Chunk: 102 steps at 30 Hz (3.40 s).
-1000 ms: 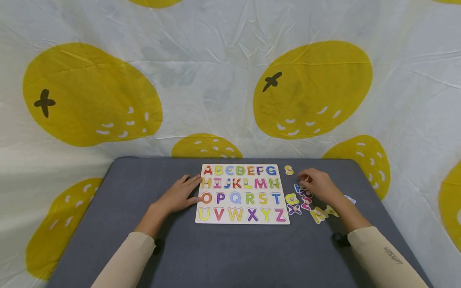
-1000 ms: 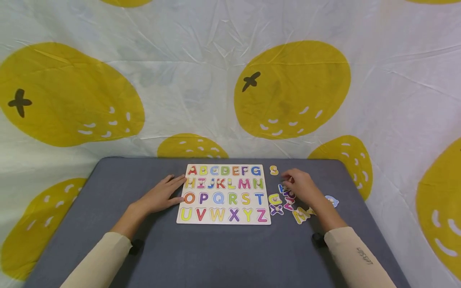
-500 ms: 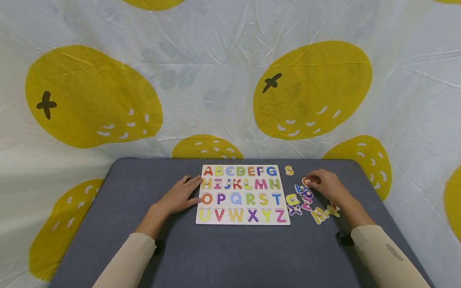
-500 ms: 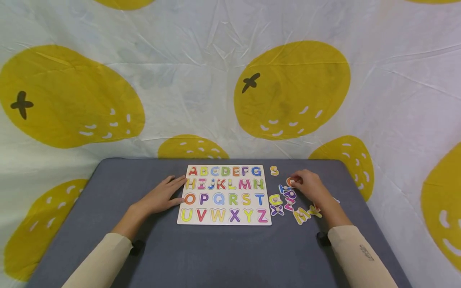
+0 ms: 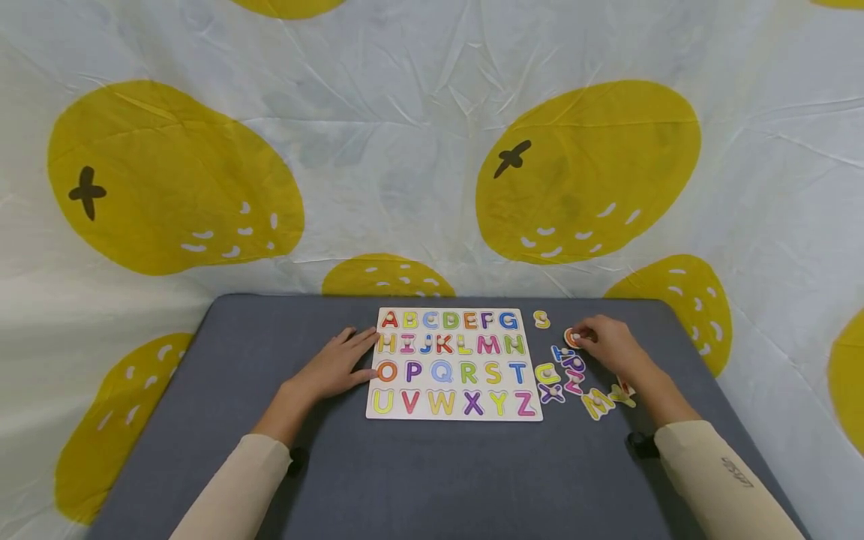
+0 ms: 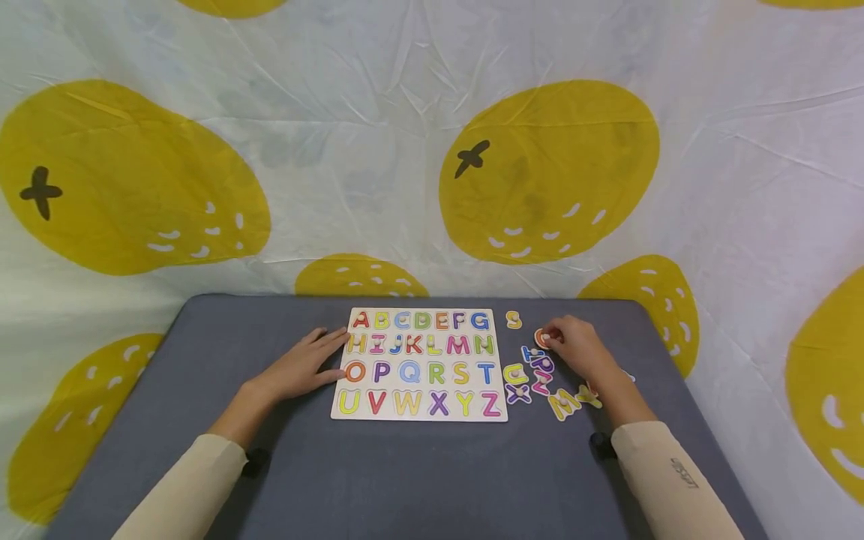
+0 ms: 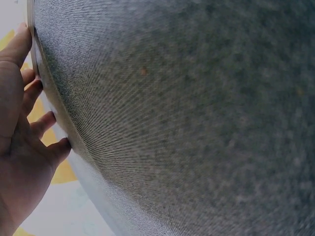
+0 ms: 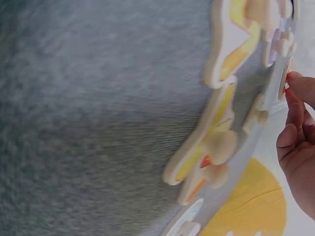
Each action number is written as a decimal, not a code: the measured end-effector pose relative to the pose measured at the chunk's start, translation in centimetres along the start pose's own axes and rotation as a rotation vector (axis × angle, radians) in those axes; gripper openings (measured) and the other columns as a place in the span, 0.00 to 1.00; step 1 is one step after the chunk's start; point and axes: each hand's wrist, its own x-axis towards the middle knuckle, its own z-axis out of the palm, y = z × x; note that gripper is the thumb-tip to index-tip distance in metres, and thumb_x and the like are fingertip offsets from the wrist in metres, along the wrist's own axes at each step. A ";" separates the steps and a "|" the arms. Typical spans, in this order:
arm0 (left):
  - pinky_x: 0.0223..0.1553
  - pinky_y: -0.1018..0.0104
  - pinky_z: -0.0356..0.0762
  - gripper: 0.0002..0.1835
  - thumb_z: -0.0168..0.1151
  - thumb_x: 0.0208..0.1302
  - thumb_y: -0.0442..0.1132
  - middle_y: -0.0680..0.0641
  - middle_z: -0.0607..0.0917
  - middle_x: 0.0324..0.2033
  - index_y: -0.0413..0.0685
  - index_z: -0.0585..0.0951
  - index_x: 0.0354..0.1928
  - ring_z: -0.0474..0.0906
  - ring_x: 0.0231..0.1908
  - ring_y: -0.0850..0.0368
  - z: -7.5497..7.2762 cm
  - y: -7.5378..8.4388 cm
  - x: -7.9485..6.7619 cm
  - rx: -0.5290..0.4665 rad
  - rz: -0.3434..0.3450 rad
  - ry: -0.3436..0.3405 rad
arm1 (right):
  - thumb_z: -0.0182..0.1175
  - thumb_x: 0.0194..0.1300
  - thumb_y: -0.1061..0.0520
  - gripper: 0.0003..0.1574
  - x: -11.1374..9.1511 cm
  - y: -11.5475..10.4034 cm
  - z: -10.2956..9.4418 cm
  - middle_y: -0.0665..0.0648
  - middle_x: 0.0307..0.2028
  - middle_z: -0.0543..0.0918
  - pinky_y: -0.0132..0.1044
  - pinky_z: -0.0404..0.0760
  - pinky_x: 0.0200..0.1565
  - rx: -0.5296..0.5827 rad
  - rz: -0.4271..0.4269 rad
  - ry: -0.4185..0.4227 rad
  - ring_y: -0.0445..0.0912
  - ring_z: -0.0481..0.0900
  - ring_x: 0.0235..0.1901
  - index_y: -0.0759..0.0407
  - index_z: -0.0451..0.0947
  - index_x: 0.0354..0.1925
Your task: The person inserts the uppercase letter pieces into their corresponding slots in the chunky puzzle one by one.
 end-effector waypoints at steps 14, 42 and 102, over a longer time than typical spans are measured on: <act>0.75 0.31 0.52 0.43 0.63 0.71 0.58 0.44 0.63 0.79 0.49 0.60 0.81 0.53 0.78 0.32 0.2 -0.1 0.1 0.005 0.010 0.002 | 0.69 0.68 0.60 0.10 0.6 -4.3 0.4 0.57 0.37 0.83 0.45 0.79 0.40 0.081 -0.036 -0.011 0.48 0.77 0.35 0.63 0.87 0.46; 0.76 0.32 0.52 0.40 0.60 0.74 0.56 0.45 0.62 0.79 0.51 0.60 0.81 0.53 0.78 0.32 -0.1 -0.5 0.3 0.020 0.020 -0.012 | 0.69 0.69 0.56 0.04 4.3 -16.3 5.2 0.47 0.32 0.83 0.34 0.78 0.38 0.194 -0.274 -0.137 0.39 0.75 0.33 0.54 0.88 0.40; 0.74 0.30 0.53 0.37 0.58 0.75 0.53 0.45 0.63 0.79 0.50 0.61 0.81 0.53 0.78 0.29 0.0 -0.5 0.5 0.015 0.031 -0.004 | 0.68 0.70 0.54 0.06 7.3 -28.5 10.0 0.48 0.35 0.85 0.30 0.79 0.41 0.137 -0.425 -0.269 0.38 0.78 0.34 0.55 0.87 0.42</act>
